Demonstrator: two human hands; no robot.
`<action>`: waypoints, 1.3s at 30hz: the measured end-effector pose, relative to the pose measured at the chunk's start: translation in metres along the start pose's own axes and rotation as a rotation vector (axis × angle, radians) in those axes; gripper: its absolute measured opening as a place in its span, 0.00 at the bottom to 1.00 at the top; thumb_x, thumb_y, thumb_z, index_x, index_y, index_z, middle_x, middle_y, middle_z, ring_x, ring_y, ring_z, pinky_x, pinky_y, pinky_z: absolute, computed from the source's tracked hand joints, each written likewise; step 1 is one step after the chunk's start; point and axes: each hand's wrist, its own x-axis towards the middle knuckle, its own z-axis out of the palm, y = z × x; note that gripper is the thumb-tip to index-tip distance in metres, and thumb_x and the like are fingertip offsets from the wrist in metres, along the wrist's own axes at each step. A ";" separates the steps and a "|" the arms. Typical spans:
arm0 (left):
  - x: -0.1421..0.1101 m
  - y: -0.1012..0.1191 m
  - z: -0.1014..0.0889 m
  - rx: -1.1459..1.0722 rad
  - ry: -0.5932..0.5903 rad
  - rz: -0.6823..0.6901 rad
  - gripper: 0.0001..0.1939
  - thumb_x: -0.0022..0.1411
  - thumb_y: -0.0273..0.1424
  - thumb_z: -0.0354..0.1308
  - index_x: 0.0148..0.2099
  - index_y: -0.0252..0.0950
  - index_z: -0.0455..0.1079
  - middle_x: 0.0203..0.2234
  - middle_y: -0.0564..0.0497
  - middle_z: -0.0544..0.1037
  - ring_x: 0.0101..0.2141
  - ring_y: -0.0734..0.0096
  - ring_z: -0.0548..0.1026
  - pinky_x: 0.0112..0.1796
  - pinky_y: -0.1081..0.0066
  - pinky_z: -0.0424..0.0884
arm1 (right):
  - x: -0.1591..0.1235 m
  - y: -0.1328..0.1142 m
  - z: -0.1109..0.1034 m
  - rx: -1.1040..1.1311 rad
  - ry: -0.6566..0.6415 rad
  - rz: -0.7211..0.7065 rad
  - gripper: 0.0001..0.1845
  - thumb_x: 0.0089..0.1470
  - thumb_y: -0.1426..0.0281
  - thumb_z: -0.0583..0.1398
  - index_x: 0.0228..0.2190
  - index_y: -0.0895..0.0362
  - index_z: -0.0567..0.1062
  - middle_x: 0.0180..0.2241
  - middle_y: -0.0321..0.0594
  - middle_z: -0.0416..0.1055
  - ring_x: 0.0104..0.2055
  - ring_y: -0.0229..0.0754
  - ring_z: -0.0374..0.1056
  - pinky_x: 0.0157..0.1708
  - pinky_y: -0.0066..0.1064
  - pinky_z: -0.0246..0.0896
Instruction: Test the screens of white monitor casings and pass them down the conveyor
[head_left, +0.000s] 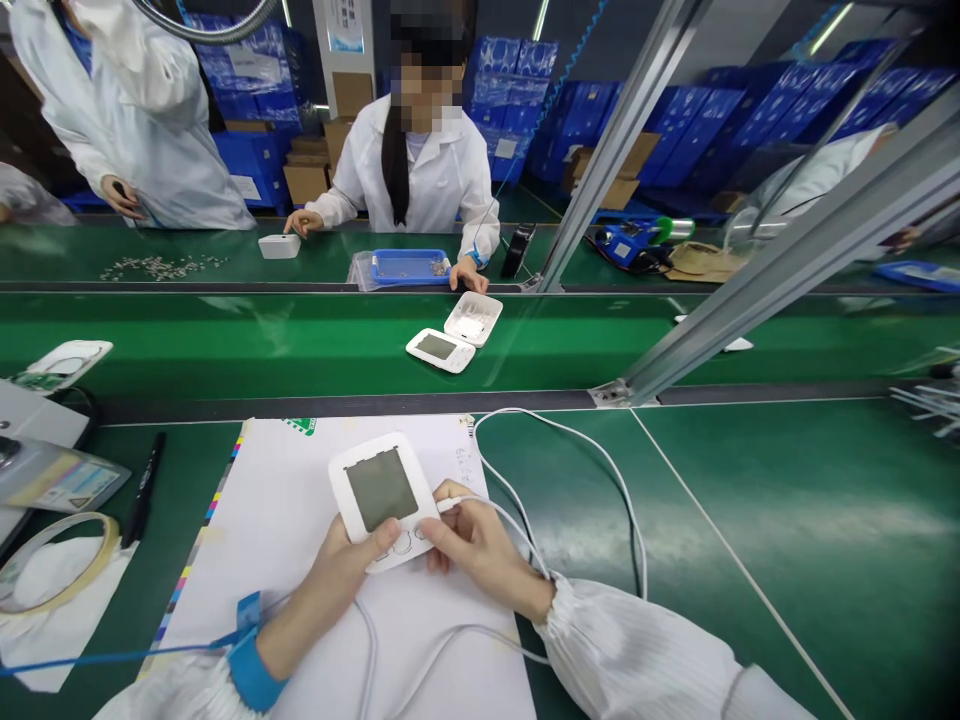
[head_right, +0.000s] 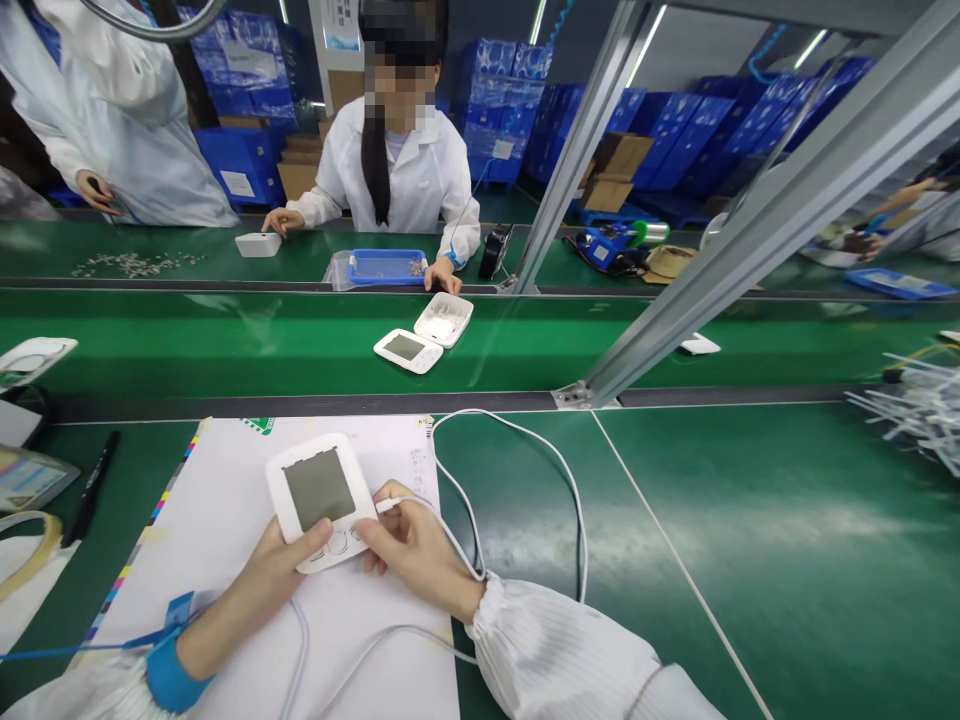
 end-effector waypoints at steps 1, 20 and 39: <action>0.000 -0.002 0.001 0.014 0.023 0.032 0.18 0.58 0.38 0.66 0.47 0.35 0.71 0.36 0.47 0.81 0.37 0.61 0.78 0.38 0.66 0.73 | 0.001 0.002 0.000 0.029 0.033 -0.014 0.21 0.57 0.52 0.62 0.32 0.54 0.62 0.18 0.30 0.68 0.18 0.35 0.63 0.20 0.25 0.60; -0.011 -0.002 0.014 0.228 0.246 0.066 0.45 0.50 0.34 0.70 0.63 0.43 0.47 0.31 0.52 0.79 0.33 0.62 0.78 0.25 0.74 0.69 | 0.004 0.000 -0.004 -0.019 0.055 -0.048 0.22 0.57 0.50 0.61 0.29 0.55 0.64 0.17 0.29 0.64 0.18 0.34 0.61 0.19 0.25 0.57; -0.010 -0.005 0.015 0.178 0.236 0.089 0.39 0.51 0.32 0.69 0.59 0.44 0.50 0.32 0.54 0.78 0.33 0.64 0.77 0.25 0.75 0.69 | 0.006 0.000 -0.003 -0.033 0.068 0.019 0.23 0.53 0.50 0.64 0.31 0.55 0.64 0.17 0.29 0.66 0.17 0.34 0.61 0.19 0.25 0.57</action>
